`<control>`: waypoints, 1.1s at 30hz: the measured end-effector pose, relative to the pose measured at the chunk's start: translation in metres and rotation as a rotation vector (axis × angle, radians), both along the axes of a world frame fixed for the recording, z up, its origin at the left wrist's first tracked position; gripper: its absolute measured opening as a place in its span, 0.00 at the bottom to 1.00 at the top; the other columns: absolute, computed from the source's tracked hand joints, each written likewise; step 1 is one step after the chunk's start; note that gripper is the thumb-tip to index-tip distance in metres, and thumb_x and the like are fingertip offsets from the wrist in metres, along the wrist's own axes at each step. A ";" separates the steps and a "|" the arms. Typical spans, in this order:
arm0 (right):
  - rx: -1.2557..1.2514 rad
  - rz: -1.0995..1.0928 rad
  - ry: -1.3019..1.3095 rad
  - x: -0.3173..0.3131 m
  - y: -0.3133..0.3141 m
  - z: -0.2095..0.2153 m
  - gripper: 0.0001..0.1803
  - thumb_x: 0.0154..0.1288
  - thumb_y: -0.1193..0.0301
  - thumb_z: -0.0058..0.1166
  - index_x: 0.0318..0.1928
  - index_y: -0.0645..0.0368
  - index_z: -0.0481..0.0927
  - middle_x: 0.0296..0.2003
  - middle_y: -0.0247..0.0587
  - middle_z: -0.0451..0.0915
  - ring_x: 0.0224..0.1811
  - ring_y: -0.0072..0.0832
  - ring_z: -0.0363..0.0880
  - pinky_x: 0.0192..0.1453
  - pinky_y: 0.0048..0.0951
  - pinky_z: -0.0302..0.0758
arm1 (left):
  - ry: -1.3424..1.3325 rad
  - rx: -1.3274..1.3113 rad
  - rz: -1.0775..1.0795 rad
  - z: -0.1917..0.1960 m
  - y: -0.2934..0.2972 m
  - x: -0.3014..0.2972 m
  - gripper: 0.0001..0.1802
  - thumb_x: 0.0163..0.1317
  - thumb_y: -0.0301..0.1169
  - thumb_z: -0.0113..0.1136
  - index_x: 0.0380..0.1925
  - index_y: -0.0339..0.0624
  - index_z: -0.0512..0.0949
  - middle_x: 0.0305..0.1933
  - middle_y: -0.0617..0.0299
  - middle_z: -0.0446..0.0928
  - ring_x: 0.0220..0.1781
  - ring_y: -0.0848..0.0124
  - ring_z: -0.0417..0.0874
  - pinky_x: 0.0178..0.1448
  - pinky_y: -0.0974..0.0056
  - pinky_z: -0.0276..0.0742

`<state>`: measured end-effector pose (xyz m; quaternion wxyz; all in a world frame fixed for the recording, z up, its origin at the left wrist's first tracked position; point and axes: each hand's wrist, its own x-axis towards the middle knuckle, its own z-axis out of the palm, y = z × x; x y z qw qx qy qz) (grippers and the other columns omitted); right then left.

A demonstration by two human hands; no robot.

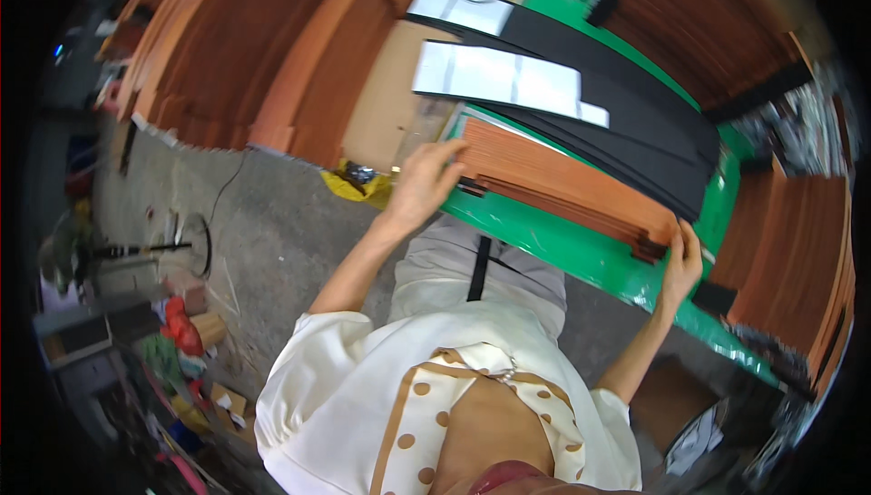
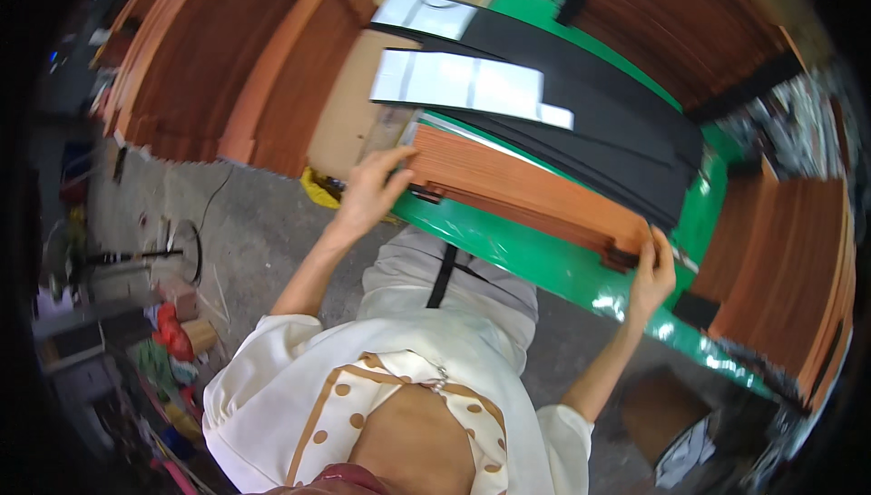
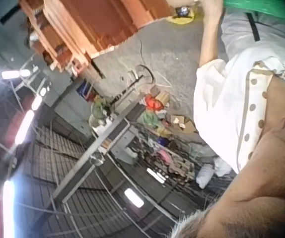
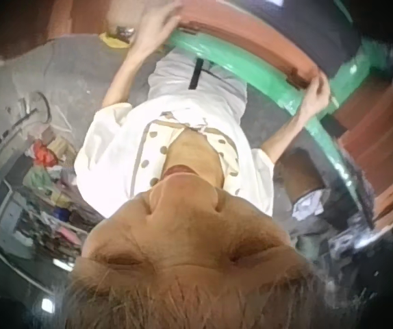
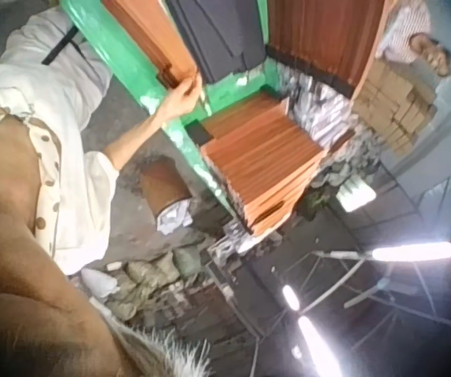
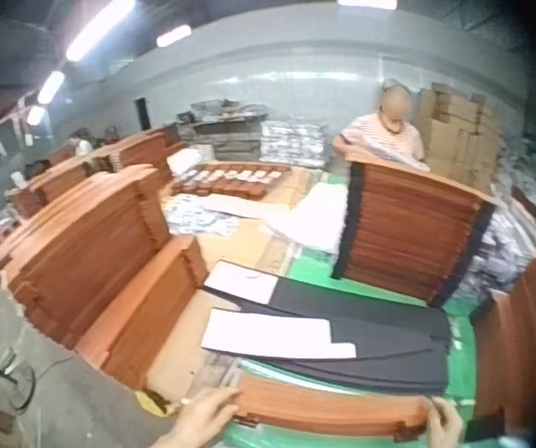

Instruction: Applying black adhesive strips to wooden components in a furniture manufacturing setting.

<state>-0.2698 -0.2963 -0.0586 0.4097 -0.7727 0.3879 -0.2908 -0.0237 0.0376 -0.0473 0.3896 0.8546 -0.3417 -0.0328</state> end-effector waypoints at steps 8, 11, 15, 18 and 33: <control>-0.186 -0.036 -0.016 0.018 0.000 0.016 0.14 0.70 0.75 0.47 0.53 0.65 0.77 0.47 0.44 0.80 0.49 0.27 0.78 0.54 0.27 0.74 | -0.746 0.268 0.415 0.068 0.059 0.040 0.25 0.47 0.28 0.67 0.49 0.44 0.76 0.52 0.56 0.76 0.54 0.56 0.75 0.56 0.55 0.69; -0.256 0.025 -0.076 0.045 0.011 0.030 0.12 0.68 0.77 0.47 0.49 0.67 0.78 0.44 0.42 0.81 0.47 0.26 0.78 0.52 0.26 0.74 | -0.819 0.419 0.583 0.082 0.086 0.081 0.25 0.55 0.38 0.63 0.54 0.45 0.73 0.52 0.53 0.75 0.52 0.54 0.75 0.53 0.54 0.71; -0.266 0.171 -0.188 0.072 0.031 0.041 0.09 0.67 0.80 0.48 0.44 0.68 0.80 0.40 0.40 0.81 0.44 0.25 0.78 0.49 0.24 0.75 | -0.488 0.637 0.709 0.081 0.093 0.105 0.32 0.53 0.46 0.63 0.57 0.44 0.70 0.47 0.49 0.75 0.48 0.52 0.75 0.50 0.51 0.72; -0.253 0.180 -0.184 0.073 0.045 0.050 0.08 0.65 0.81 0.49 0.41 0.68 0.81 0.40 0.41 0.80 0.44 0.26 0.79 0.49 0.24 0.75 | -0.465 0.522 0.636 0.079 0.092 0.103 0.32 0.52 0.44 0.64 0.57 0.46 0.70 0.47 0.50 0.75 0.49 0.53 0.75 0.51 0.51 0.71; -1.071 0.680 0.136 0.090 0.086 0.093 0.15 0.51 0.70 0.62 0.42 0.53 0.81 0.42 0.34 0.80 0.47 0.31 0.78 0.55 0.41 0.69 | 0.458 0.148 -0.637 0.080 -0.046 0.025 0.25 0.57 0.41 0.63 0.51 0.37 0.77 0.46 0.53 0.78 0.47 0.64 0.78 0.51 0.63 0.73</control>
